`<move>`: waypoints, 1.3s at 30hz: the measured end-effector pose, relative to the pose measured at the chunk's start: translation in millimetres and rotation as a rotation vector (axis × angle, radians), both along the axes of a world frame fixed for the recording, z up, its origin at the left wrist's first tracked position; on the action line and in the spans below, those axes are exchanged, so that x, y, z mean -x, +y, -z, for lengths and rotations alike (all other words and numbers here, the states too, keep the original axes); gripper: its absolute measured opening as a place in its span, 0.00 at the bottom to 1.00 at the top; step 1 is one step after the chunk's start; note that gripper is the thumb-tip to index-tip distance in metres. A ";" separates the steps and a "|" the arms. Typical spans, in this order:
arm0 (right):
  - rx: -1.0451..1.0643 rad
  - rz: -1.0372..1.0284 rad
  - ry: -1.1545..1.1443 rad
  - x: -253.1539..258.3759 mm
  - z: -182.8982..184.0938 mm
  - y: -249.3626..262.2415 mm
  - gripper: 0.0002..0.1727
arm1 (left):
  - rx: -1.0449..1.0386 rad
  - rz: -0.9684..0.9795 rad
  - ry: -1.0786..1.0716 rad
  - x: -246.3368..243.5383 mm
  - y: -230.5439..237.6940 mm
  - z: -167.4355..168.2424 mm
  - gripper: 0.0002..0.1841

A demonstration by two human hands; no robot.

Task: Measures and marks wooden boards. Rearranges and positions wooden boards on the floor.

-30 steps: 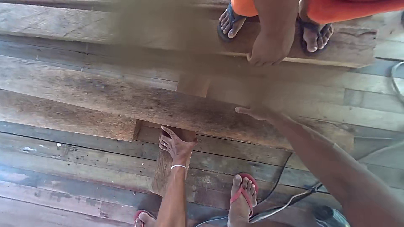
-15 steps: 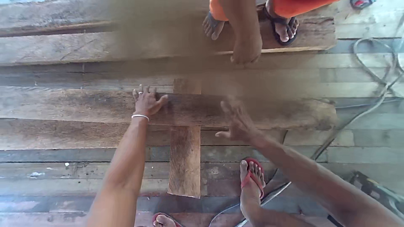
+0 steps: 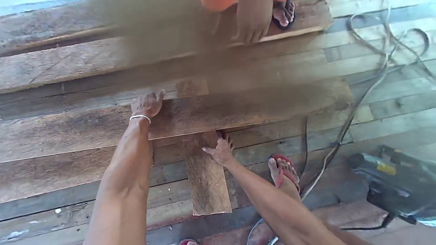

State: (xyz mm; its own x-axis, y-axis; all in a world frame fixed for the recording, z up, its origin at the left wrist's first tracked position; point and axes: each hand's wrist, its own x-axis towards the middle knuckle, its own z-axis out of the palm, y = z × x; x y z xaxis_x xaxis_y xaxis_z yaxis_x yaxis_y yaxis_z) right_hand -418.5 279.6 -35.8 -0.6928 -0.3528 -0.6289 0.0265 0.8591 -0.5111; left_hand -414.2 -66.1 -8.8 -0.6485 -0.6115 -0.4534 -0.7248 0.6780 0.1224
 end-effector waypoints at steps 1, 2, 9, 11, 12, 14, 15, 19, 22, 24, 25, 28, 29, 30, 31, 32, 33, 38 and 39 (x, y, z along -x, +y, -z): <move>0.006 -0.027 -0.001 2.2 -0.2 -3.0 0.60 | 0.003 0.003 0.020 -0.8 0.3 0.4 0.51; 0.014 -0.047 -0.002 3.2 -0.5 -8.9 0.59 | 0.006 0.009 0.038 -2.0 -0.1 0.3 0.50; 0.037 0.159 0.100 -30.1 3.4 -23.3 0.56 | 0.029 -0.074 0.419 -9.0 1.2 -75.2 0.40; 0.067 0.138 0.083 -30.5 -0.5 -19.9 0.52 | 0.080 -0.099 0.565 -39.7 4.4 -99.3 0.37; 0.071 0.126 0.073 -30.9 -1.6 -21.4 0.50 | 0.097 -0.130 0.616 -64.6 10.1 -104.0 0.36; 0.085 0.129 0.049 -37.8 -2.9 -30.4 0.49 | 0.123 -0.211 0.662 -115.6 25.8 -90.4 0.38; 0.112 0.137 0.046 -47.0 -1.3 -36.9 0.48 | 0.146 -0.264 0.663 -139.7 34.5 -75.1 0.40; 0.272 0.168 0.118 -83.6 18.0 -84.2 0.40 | 0.285 -0.242 0.487 -188.5 32.8 -20.9 0.49; 0.300 0.175 0.159 -96.9 31.2 -85.7 0.42 | 0.266 -0.113 0.343 -188.1 12.3 -1.5 0.54; 0.298 0.139 0.182 -91.3 31.5 -84.2 0.44 | 0.266 -0.083 0.316 -177.8 4.0 16.6 0.55; 0.316 0.128 0.187 -88.0 30.8 -87.0 0.44 | 0.291 -0.084 0.304 -173.8 -0.5 25.8 0.56; 0.376 0.111 0.150 -86.3 28.3 -83.8 0.43 | 0.323 -0.074 0.277 -174.1 -1.9 39.3 0.57; 0.385 0.111 0.133 -83.4 27.8 -82.1 0.43 | 0.328 -0.062 0.279 -174.2 -2.2 41.1 0.57; 0.389 0.118 0.120 -82.3 28.7 -80.1 0.43 | 0.337 -0.050 0.281 -175.0 -1.5 42.9 0.58; 0.382 0.125 0.113 -82.2 30.1 -79.0 0.43 | 0.349 -0.047 0.284 -175.6 -0.4 44.5 0.58; 0.372 0.131 0.114 -83.3 31.4 -79.2 0.43 | 0.359 -0.061 0.291 -176.1 0.0 44.9 0.59; 0.360 0.128 0.120 -86.4 32.4 -79.9 0.44 | 0.347 -0.087 0.292 -176.7 0.1 40.9 0.60; 0.282 0.081 0.041 -82.2 26.5 -77.9 0.52 | 0.097 -0.165 0.343 -73.3 14.7 -45.3 0.62; 0.282 0.061 0.025 -79.2 24.1 -78.0 0.51 | 0.046 -0.137 0.357 -34.3 28.0 -58.0 0.64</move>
State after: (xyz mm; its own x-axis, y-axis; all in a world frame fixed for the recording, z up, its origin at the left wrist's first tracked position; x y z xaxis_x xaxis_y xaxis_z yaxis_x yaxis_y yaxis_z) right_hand -339.2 201.6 -59.9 -0.7322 -0.4686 -0.4942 0.0576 0.6804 -0.7306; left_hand -379.9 -38.1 49.2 -0.6717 -0.7177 -0.1838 -0.7262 0.5885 0.3554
